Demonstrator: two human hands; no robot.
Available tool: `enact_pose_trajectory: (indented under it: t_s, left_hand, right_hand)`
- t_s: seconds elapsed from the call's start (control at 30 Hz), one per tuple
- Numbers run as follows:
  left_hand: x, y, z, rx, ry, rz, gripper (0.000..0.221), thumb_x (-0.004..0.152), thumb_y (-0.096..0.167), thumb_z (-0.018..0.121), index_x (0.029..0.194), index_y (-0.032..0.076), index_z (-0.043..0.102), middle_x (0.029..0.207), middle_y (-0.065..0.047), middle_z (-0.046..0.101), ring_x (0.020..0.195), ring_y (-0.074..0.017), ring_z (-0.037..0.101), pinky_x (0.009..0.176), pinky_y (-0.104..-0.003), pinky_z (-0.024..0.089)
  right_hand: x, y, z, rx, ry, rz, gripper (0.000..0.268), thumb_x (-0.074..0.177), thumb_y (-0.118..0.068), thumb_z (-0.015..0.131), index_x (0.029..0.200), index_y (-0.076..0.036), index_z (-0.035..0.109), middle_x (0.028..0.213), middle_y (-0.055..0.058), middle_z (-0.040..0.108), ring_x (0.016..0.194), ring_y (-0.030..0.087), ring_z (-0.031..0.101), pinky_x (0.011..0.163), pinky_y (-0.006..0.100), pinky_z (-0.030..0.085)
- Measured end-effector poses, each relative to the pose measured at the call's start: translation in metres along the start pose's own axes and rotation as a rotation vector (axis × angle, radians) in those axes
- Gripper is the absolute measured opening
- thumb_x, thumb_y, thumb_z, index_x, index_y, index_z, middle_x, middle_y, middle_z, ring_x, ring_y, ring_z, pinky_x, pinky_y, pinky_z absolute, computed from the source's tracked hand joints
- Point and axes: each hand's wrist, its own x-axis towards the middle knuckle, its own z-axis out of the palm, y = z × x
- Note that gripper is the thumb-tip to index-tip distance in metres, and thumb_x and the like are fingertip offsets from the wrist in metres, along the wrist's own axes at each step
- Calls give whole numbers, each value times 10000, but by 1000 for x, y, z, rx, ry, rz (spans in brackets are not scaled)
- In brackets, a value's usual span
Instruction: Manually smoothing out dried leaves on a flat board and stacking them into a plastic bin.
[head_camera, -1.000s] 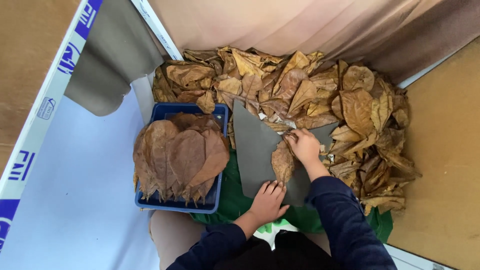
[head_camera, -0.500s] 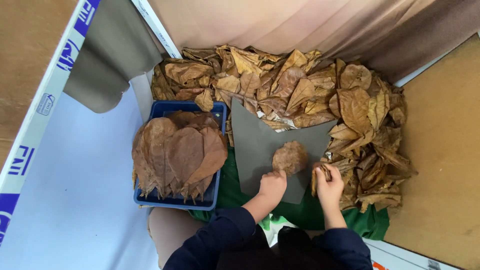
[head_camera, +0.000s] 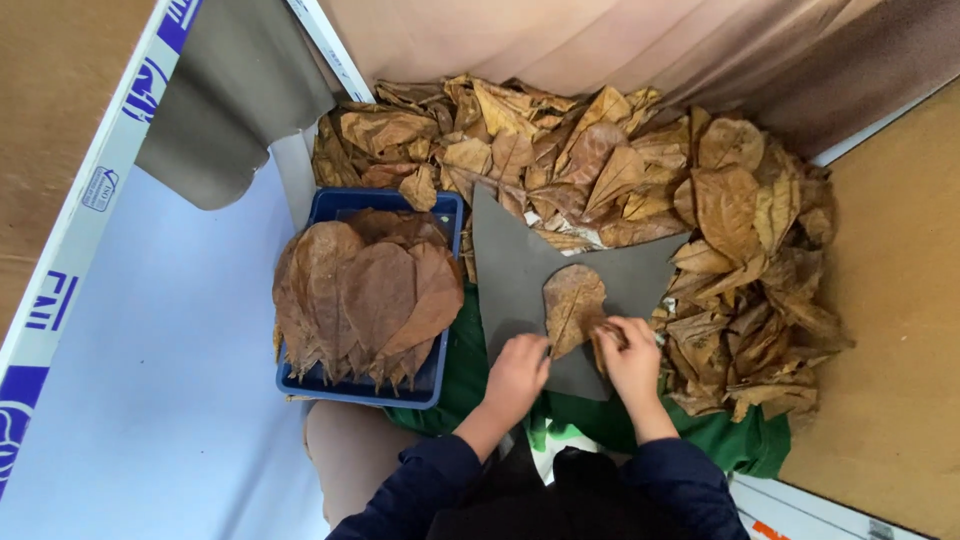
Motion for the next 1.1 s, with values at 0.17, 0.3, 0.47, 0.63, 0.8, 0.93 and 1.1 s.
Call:
enact_pose_trajectory:
  t_s: [0.17,0.3,0.47,0.63,0.8,0.93,1.1]
  left_hand:
    - [-16,2,5,101,-111,221,468,1009,249,608,1401,-5,601,1397,-194,611,1349,-360,526,1065,-504,443]
    - [-24,-3,15,118,-79,242,486,1026,297,581,1401,-11,607,1359,-186,636,1302,-357,551,1059,-507,428]
    - [-29,-13,31,174,26,282,542,979,319,582,1430,18,590,1393,-161,611,1270,-358,556,1030,-513,434]
    - [-29,-12,30,170,73,283,546,964,322,549,1429,40,593,1401,-138,604,1284,-345,547,1024,-501,430]
    - [-30,-13,33,193,99,300,555,933,299,559,1423,42,596,1405,-127,595,1273,-340,544,1009,-497,439]
    - [-31,-12,35,199,90,283,541,935,312,556,1403,45,608,1396,-125,601,1281,-333,543,1015,-495,439]
    - [-32,-9,28,156,45,254,546,921,285,555,1412,51,603,1416,-121,593,1284,-330,545,1021,-503,434]
  right_hand:
    - [11,-17,22,-258,-180,-305,143,835,-308,773,967,-257,793,916,-42,702,868,252,694,738,396,539]
    - [50,-7,45,-465,-126,-398,128,843,-366,738,924,-279,786,860,-44,670,793,238,676,677,407,529]
    - [101,18,64,-488,-89,-212,191,867,-388,749,1014,-270,778,916,-20,667,834,282,686,698,424,542]
    - [73,-5,32,-218,-128,-321,121,892,-220,711,982,-164,768,878,67,688,838,354,699,732,440,555]
    - [40,-55,5,-253,-375,-638,128,863,-284,664,887,-195,753,844,24,640,768,280,641,724,396,498]
    - [86,-26,46,-404,-279,-620,154,852,-335,689,922,-213,751,858,8,628,798,281,644,688,443,520]
    - [125,-5,65,-301,-337,-86,329,923,-481,730,1111,-213,768,970,37,694,955,360,705,772,463,580]
